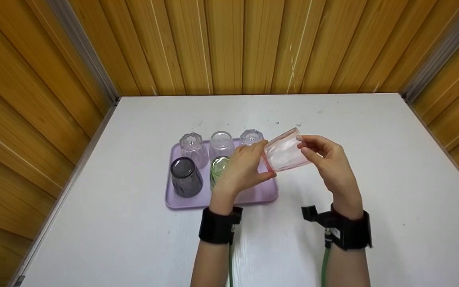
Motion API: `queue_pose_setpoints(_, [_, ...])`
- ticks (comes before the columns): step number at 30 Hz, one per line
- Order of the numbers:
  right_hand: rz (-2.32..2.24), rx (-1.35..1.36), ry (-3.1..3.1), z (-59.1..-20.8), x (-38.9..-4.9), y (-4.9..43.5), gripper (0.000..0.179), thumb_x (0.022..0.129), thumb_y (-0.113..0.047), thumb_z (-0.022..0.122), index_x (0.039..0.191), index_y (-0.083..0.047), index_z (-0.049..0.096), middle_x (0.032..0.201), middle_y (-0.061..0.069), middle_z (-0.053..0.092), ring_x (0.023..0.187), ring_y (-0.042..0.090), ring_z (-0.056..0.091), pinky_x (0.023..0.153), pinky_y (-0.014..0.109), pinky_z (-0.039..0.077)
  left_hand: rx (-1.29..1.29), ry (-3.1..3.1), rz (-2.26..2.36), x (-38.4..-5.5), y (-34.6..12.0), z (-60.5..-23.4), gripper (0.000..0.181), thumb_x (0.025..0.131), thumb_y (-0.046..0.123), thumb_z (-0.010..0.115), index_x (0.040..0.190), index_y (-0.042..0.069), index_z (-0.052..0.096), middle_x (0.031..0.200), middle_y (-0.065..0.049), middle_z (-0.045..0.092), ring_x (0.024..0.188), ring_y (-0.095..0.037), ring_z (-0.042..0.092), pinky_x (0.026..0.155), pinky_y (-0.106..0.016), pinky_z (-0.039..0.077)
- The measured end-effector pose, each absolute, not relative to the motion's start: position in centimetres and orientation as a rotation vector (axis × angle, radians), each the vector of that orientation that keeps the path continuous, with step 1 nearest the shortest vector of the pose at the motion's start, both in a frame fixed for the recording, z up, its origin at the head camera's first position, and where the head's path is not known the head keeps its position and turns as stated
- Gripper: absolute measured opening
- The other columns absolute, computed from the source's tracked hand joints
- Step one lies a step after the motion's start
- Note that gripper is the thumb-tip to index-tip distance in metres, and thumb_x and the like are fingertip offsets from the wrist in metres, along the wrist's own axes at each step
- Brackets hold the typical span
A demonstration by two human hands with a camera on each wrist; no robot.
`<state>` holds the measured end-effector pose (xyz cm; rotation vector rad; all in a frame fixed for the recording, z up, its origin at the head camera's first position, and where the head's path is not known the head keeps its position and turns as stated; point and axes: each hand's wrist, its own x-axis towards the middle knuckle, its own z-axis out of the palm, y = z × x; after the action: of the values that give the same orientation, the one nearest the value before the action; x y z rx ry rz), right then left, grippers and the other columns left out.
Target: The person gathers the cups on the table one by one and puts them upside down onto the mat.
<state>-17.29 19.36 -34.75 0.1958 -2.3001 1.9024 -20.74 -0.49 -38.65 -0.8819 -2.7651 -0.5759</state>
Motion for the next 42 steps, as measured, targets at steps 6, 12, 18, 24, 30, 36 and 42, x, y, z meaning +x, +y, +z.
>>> queue_pose_setpoints(6, [1.899,0.195,-2.301,-34.90,-17.43,19.43,0.030,0.087,0.004,0.054,0.115,0.014,0.053,0.094,-0.008,0.061,0.092,0.008,0.055,0.078,0.014,0.047,-0.889,-2.766,-0.569,-20.74,-0.62,-38.58,0.076,0.075,0.044,0.069,0.134,0.006,0.038,0.128,-0.005,0.053,0.117,-0.017,0.049,0.102,-0.037,0.036])
queue_pose_setpoints(12, [1.895,0.192,-2.306,-34.98,-17.52,19.52,0.030,0.087,0.004,0.053,0.115,0.013,0.053,0.098,-0.008,0.061,0.093,0.007,0.055,0.078,0.013,0.047,-0.884,-2.776,-0.572,-20.69,-0.72,-38.47,0.077,0.076,0.045,0.068,0.134,0.006,0.038,0.130,-0.005,0.052,0.120,-0.016,0.047,0.103,-0.036,0.034])
queue_pose_setpoints(18, [1.889,0.187,-2.320,-34.95,-17.59,19.52,0.030,0.087,0.006,0.051,0.115,0.014,0.052,0.095,-0.007,0.059,0.091,0.008,0.054,0.077,0.013,0.047,-0.879,-2.770,-0.576,-20.65,-0.85,-38.44,0.075,0.075,0.045,0.068,0.133,0.007,0.039,0.128,-0.004,0.053,0.117,-0.016,0.048,0.101,-0.035,0.037])
queue_pose_setpoints(24, [1.895,0.167,-2.323,-35.05,-17.79,19.48,0.030,0.087,0.008,0.050,0.115,0.015,0.051,0.090,-0.007,0.059,0.087,0.005,0.054,0.075,0.012,0.047,-0.871,-2.772,-0.596,-20.55,-0.97,-38.35,0.075,0.075,0.045,0.068,0.133,0.007,0.039,0.129,-0.004,0.052,0.118,-0.016,0.048,0.101,-0.035,0.036])
queue_pose_setpoints(30, [1.921,0.175,-2.326,-35.26,-18.01,19.61,0.031,0.087,0.007,0.049,0.116,0.016,0.049,0.092,-0.006,0.057,0.088,0.006,0.054,0.074,0.013,0.047,-0.864,-2.761,-0.600,-20.55,-1.04,-38.27,0.075,0.075,0.046,0.068,0.133,0.007,0.040,0.128,-0.005,0.052,0.115,-0.018,0.050,0.101,-0.035,0.036])
queue_pose_setpoints(36, [1.945,0.196,-2.317,-35.41,-18.08,19.71,0.030,0.088,0.006,0.049,0.117,0.016,0.049,0.094,-0.002,0.056,0.088,0.008,0.054,0.074,0.014,0.048,-0.861,-2.759,-0.605,-20.61,-1.06,-38.30,0.074,0.075,0.046,0.068,0.132,0.008,0.041,0.127,-0.004,0.053,0.114,-0.019,0.051,0.101,-0.036,0.037])
queue_pose_setpoints(42, [1.950,0.204,-2.328,-35.62,-18.18,19.85,0.031,0.089,0.005,0.049,0.118,0.014,0.049,0.095,-0.003,0.057,0.089,0.009,0.054,0.073,0.014,0.048,-0.847,-2.770,-0.617,-20.52,-1.16,-38.22,0.074,0.075,0.045,0.069,0.133,0.008,0.041,0.128,-0.005,0.053,0.114,-0.021,0.051,0.101,-0.037,0.036])
